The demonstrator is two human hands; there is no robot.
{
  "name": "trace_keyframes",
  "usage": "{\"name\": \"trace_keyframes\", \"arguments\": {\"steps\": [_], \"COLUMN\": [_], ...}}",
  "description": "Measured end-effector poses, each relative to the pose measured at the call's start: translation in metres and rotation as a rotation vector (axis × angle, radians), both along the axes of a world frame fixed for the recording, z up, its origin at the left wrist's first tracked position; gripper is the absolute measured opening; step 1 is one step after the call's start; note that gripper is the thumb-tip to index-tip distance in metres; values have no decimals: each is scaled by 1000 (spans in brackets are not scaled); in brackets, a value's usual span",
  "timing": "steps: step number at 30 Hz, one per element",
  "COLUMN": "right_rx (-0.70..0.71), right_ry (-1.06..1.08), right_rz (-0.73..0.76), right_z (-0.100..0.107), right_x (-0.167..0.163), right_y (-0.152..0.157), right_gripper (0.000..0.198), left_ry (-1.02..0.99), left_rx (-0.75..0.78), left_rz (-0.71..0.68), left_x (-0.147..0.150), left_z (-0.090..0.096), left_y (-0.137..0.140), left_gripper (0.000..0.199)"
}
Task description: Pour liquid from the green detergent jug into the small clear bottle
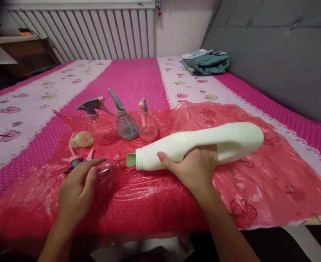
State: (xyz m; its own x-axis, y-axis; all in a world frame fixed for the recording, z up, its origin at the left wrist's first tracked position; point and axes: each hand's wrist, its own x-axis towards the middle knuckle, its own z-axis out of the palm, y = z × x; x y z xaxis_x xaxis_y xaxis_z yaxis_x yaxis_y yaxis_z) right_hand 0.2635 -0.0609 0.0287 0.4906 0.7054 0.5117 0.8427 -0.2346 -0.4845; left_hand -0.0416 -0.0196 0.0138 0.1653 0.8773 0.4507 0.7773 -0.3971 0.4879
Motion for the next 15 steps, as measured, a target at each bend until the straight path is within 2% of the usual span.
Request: {"name": "trace_keyframes", "arguments": {"steps": [15], "right_rx": [-17], "right_ry": [31], "right_rz": [8], "right_z": [0], "right_x": [0], "right_y": [0], "right_gripper": [99], "left_ry": [15], "left_rx": [6], "left_rz": [-9], "left_x": [-1], "left_z": [-1], "left_y": [0], "left_gripper": [42]}}
